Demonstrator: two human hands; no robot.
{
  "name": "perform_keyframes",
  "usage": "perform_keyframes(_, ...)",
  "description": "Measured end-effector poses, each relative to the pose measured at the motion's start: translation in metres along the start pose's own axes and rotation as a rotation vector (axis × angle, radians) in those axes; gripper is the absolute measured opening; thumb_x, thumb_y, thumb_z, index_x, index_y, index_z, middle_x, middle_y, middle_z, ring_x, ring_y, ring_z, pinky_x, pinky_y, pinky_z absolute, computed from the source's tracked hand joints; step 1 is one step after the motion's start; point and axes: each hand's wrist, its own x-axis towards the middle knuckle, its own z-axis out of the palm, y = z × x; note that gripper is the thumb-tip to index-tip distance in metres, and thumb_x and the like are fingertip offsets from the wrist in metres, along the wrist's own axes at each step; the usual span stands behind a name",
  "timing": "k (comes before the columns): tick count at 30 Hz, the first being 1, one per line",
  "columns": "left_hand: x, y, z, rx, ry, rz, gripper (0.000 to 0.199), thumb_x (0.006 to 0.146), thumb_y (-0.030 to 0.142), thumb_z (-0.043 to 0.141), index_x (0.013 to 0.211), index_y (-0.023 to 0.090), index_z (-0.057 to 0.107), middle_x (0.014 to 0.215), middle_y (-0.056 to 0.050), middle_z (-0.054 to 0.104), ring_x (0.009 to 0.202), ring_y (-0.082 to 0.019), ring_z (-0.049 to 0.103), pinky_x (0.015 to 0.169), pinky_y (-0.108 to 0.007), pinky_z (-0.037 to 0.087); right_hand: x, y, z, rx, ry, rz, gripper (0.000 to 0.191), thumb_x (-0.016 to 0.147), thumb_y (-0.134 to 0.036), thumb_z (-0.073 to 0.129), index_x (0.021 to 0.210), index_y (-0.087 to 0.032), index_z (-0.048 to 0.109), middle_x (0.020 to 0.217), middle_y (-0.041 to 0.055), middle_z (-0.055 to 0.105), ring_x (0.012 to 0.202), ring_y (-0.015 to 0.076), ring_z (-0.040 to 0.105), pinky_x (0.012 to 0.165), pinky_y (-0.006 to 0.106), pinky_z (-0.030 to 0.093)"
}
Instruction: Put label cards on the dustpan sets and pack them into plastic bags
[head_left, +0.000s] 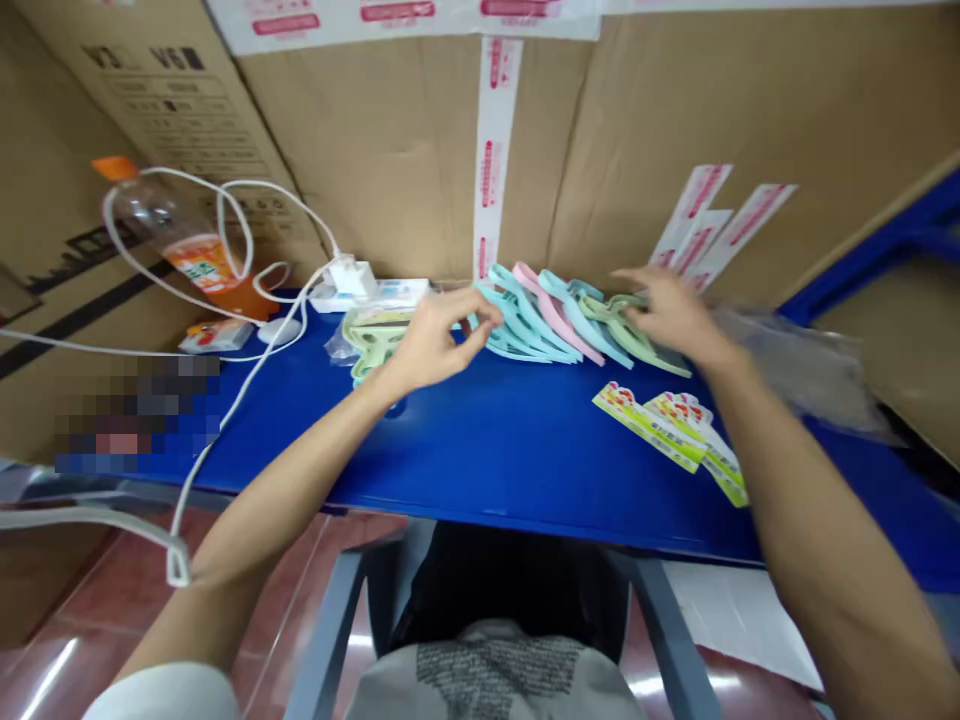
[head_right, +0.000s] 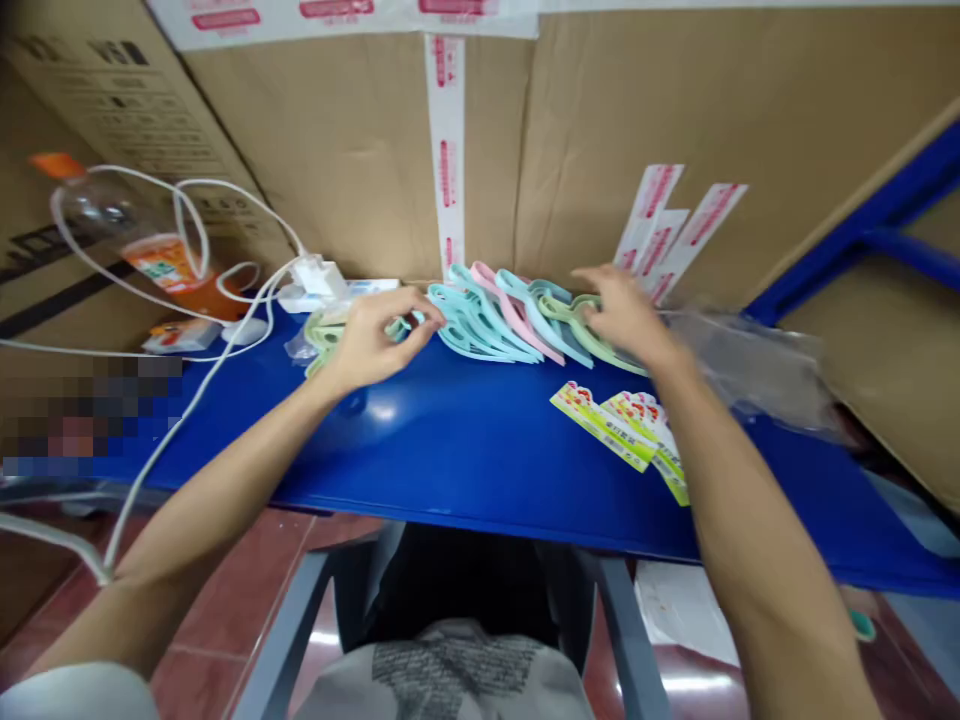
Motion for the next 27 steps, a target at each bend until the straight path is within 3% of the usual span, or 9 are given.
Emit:
perform_keyframes(3, -0.024, 0.0, 0.033, 0.11, -0.054, 0.16, 0.018, 0.101, 0.015, 0.059, 0.097, 0.021, 0.075, 0.089, -0.005, 0.078, 0.078, -0.019, 0.071, 0.071, -0.033, 0.057, -0.005, 0.013, 0.008, -0.021, -0.139, 0.072, 0.048, 0.099, -0.008, 0.056, 0.143, -0.011, 0.077, 0.14, 0.0206, 0.076, 0.132, 0.0373, 0.069, 0.117, 0.056, 0.054)
perform_keyframes(6, -0.044, -0.002, 0.047, 0.16, -0.136, 0.244, 0.019, 0.096, 0.012, 0.06, 0.095, 0.024, 0.074, 0.09, -0.005, 0.08, 0.08, -0.021, 0.074, 0.067, -0.034, 0.054, -0.01, 0.013, 0.016, 0.009, -0.154, 0.063, 0.05, 0.1, -0.013, 0.051, 0.141, -0.015, 0.08, 0.14, 0.0172, 0.078, 0.131, 0.0376, 0.07, 0.116, 0.055, 0.054)
perform_keyframes(11, -0.055, -0.006, 0.042, 0.131, -0.126, 0.117, 0.019, 0.093, 0.013, 0.059, 0.095, 0.023, 0.075, 0.085, -0.003, 0.08, 0.071, -0.018, 0.073, 0.067, -0.031, 0.055, -0.016, 0.007, 0.009, 0.078, -0.123, 0.022, 0.051, 0.102, -0.024, 0.051, 0.144, -0.018, 0.08, 0.137, 0.0135, 0.08, 0.123, 0.037, 0.071, 0.112, 0.053, 0.054)
perform_keyframes(15, -0.054, -0.014, 0.039, 0.086, -0.091, 0.038, 0.018, 0.091, 0.016, 0.059, 0.092, 0.02, 0.077, 0.079, -0.003, 0.077, 0.062, -0.015, 0.068, 0.062, -0.028, 0.052, -0.017, 0.004, 0.007, 0.077, -0.169, -0.022, 0.061, 0.089, -0.02, 0.059, 0.147, -0.02, 0.077, 0.131, 0.0118, 0.081, 0.113, 0.035, 0.07, 0.106, 0.049, 0.056)
perform_keyframes(18, -0.053, -0.016, 0.041, 0.048, -0.068, 0.0, 0.018, 0.088, 0.018, 0.06, 0.089, 0.02, 0.077, 0.077, -0.002, 0.077, 0.059, -0.013, 0.065, 0.061, -0.028, 0.051, -0.016, 0.005, 0.009, 0.05, -0.2, -0.04, 0.061, 0.089, -0.018, 0.059, 0.147, -0.02, 0.077, 0.118, 0.0121, 0.081, 0.105, 0.033, 0.068, 0.104, 0.049, 0.056)
perform_keyframes(21, -0.051, -0.014, 0.043, -0.025, -0.018, -0.069, 0.016, 0.087, 0.019, 0.061, 0.086, 0.019, 0.077, 0.073, -0.002, 0.074, 0.058, -0.013, 0.064, 0.06, -0.027, 0.053, -0.014, 0.001, 0.0, 0.049, -0.12, -0.058, 0.058, 0.096, -0.019, 0.056, 0.15, -0.02, 0.076, 0.116, 0.0143, 0.079, 0.106, 0.0338, 0.066, 0.107, 0.053, 0.055)
perform_keyframes(23, -0.048, -0.01, 0.043, -0.125, 0.016, -0.164, 0.011, 0.085, 0.02, 0.065, 0.086, 0.019, 0.076, 0.071, -0.001, 0.074, 0.058, -0.013, 0.065, 0.06, -0.027, 0.054, -0.014, -0.013, -0.017, 0.08, 0.006, -0.08, 0.058, 0.101, -0.022, 0.055, 0.156, -0.024, 0.071, 0.124, 0.0139, 0.078, 0.112, 0.0351, 0.065, 0.109, 0.058, 0.054)
perform_keyframes(25, -0.045, -0.006, 0.043, -0.321, 0.024, -0.322, 0.008, 0.088, 0.024, 0.071, 0.09, 0.017, 0.075, 0.074, -0.002, 0.076, 0.057, -0.013, 0.067, 0.058, -0.026, 0.056, -0.015, -0.04, -0.037, 0.112, 0.151, -0.141, 0.057, 0.105, -0.025, 0.055, 0.161, -0.03, 0.067, 0.131, 0.0119, 0.077, 0.116, 0.0357, 0.063, 0.109, 0.061, 0.054)
perform_keyframes(27, -0.042, -0.005, 0.043, -0.606, -0.023, -0.509, 0.019, 0.094, 0.035, 0.076, 0.1, 0.017, 0.072, 0.08, -0.005, 0.079, 0.057, -0.015, 0.071, 0.055, -0.027, 0.058, -0.021, -0.078, -0.05, 0.141, 0.235, -0.267, 0.056, 0.109, -0.022, 0.052, 0.162, -0.035, 0.065, 0.133, 0.0105, 0.076, 0.117, 0.0348, 0.063, 0.107, 0.061, 0.054)
